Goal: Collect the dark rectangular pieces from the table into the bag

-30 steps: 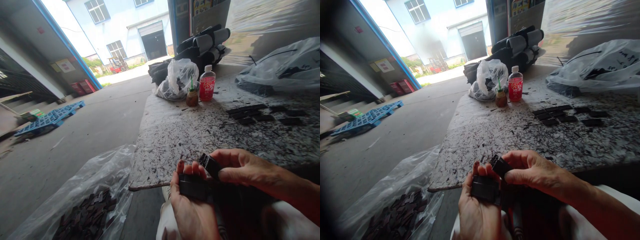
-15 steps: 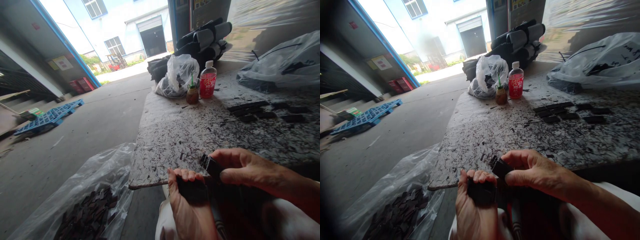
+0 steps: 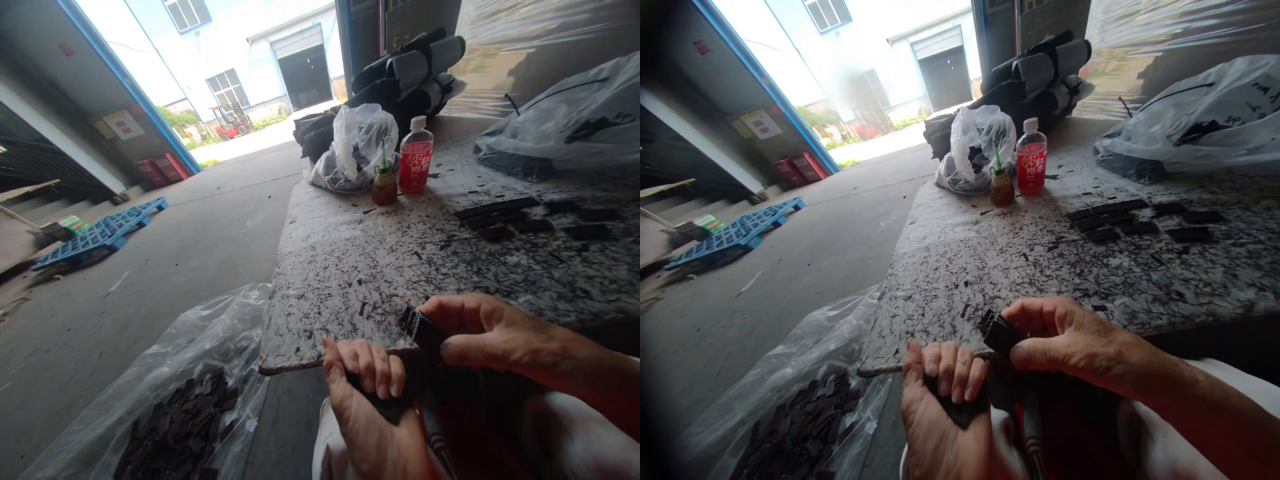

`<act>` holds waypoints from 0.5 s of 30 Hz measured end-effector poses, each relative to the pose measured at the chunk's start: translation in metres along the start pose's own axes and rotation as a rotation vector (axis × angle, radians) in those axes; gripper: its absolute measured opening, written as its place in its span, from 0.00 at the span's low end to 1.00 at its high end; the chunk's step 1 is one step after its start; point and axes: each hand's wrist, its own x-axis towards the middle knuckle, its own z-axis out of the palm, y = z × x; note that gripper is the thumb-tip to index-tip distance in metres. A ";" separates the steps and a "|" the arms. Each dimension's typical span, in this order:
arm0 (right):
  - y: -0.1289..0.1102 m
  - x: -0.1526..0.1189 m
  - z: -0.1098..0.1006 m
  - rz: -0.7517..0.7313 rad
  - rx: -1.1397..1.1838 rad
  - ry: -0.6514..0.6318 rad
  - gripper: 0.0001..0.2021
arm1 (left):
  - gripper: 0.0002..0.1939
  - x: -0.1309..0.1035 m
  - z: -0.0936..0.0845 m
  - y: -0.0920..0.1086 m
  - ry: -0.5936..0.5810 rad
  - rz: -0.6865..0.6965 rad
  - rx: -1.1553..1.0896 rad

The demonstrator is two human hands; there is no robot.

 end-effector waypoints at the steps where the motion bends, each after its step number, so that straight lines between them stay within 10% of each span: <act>1: 0.000 0.000 0.000 0.003 0.004 0.000 0.10 | 0.24 0.000 0.000 0.001 0.001 0.012 0.002; 15: 0.000 0.005 0.018 0.073 -0.037 -0.120 0.09 | 0.25 0.003 -0.003 0.014 -0.020 0.034 -0.003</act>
